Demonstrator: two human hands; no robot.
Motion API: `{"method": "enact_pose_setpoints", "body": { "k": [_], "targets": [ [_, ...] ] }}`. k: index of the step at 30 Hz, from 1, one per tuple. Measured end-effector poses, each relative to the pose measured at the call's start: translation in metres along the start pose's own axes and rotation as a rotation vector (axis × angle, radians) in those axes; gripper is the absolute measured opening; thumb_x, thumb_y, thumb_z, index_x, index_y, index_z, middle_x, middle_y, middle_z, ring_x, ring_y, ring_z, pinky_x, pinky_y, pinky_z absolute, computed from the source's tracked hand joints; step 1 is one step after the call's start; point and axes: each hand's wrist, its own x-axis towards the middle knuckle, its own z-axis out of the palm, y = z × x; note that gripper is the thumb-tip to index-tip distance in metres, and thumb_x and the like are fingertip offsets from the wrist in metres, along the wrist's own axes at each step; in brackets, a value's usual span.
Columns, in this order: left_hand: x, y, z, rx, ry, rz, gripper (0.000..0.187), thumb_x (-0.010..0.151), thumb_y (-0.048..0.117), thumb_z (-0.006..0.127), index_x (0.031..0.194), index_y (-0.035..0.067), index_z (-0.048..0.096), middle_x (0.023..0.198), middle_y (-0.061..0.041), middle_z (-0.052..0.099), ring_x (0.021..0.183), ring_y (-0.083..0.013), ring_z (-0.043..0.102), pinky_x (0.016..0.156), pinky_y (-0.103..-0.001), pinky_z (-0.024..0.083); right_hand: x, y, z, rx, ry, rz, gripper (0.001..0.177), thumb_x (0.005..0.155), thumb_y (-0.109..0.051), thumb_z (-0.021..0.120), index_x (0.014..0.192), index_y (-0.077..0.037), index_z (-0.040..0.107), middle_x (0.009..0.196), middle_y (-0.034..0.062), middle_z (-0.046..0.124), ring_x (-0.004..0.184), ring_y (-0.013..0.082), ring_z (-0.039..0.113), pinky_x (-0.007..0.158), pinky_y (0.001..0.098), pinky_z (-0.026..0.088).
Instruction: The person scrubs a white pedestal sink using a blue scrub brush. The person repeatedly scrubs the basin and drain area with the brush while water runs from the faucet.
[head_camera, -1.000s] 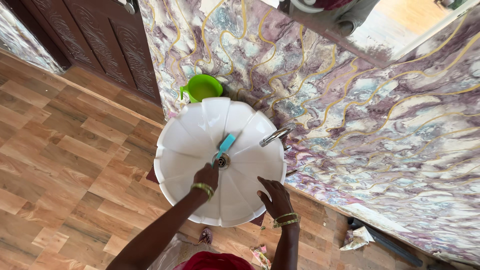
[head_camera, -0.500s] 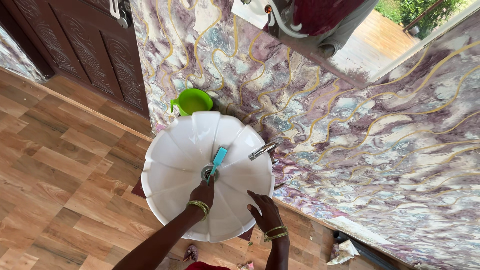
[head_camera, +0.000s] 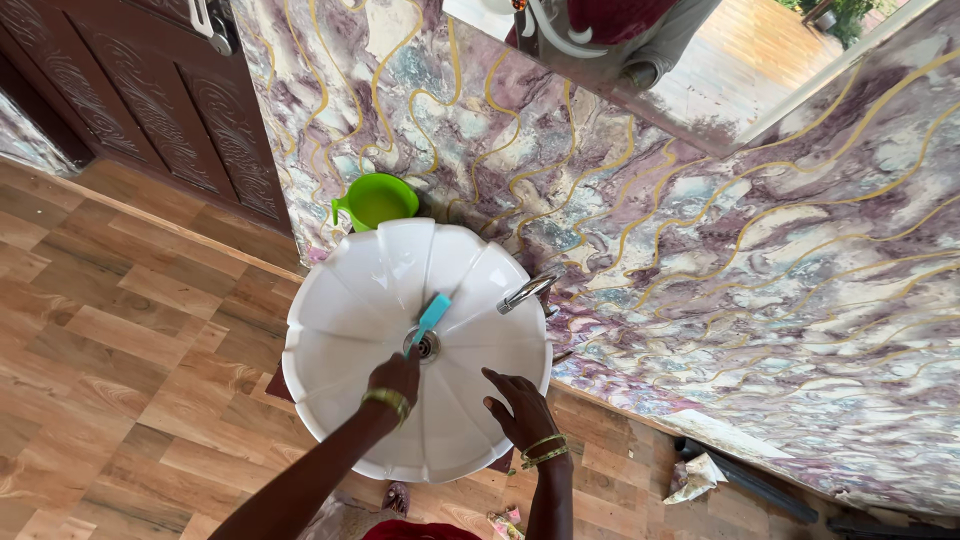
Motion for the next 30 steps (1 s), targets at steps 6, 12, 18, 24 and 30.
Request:
{"method": "enact_pose_setpoints", "body": {
  "k": [6,12,18,24,30],
  "targets": [
    [-0.007,-0.028,-0.008,0.01,0.253,-0.268,0.061,0.096,0.015,0.055,0.154,0.005,0.041,0.096,-0.014,0.066,0.074,-0.0246,0.073,0.059,-0.034,0.061,0.02,-0.012,0.004,0.03,-0.015,-0.066,0.049,0.097,-0.026,0.065,0.145,-0.018,0.055,0.124,0.0137,0.069,0.121,0.0334,0.06,0.102,0.0457,0.047],
    [0.036,-0.039,-0.021,-0.04,0.348,-0.305,0.056,0.1,0.008,0.053,0.155,0.004,0.043,0.094,-0.015,0.066,0.07,-0.0248,0.073,0.057,-0.033,0.061,0.029,-0.021,0.005,0.019,-0.092,-0.064,0.052,0.097,-0.028,0.064,0.147,-0.02,0.054,0.121,0.0129,0.071,0.119,0.0328,0.062,0.101,0.0453,0.049],
    [-0.037,-0.022,0.025,-0.072,0.141,-0.243,0.06,0.095,0.015,0.055,0.153,0.008,0.04,0.094,-0.016,0.065,0.073,-0.0278,0.072,0.063,-0.04,0.062,0.031,-0.016,0.011,-0.017,-0.19,-0.06,0.052,0.097,-0.032,0.063,0.146,-0.022,0.053,0.13,0.0125,0.068,0.124,0.0329,0.059,0.103,0.0455,0.047],
    [0.022,-0.074,-0.026,0.021,0.381,-0.393,0.062,0.097,0.01,0.053,0.157,0.006,0.039,0.089,-0.013,0.064,0.067,-0.0216,0.071,0.055,-0.032,0.059,0.038,-0.025,0.005,0.03,-0.201,-0.063,0.051,0.098,-0.033,0.061,0.147,-0.024,0.053,0.131,0.0123,0.068,0.123,0.0321,0.061,0.102,0.0451,0.05],
    [-0.035,0.008,0.038,-0.087,0.067,-0.292,0.063,0.099,0.016,0.051,0.158,0.007,0.031,0.1,-0.016,0.064,0.077,-0.0283,0.072,0.062,-0.039,0.062,0.033,-0.022,0.013,0.009,-0.218,-0.121,0.051,0.098,-0.031,0.062,0.147,-0.022,0.053,0.131,0.0133,0.068,0.124,0.0335,0.061,0.102,0.046,0.049]
  ]
}}
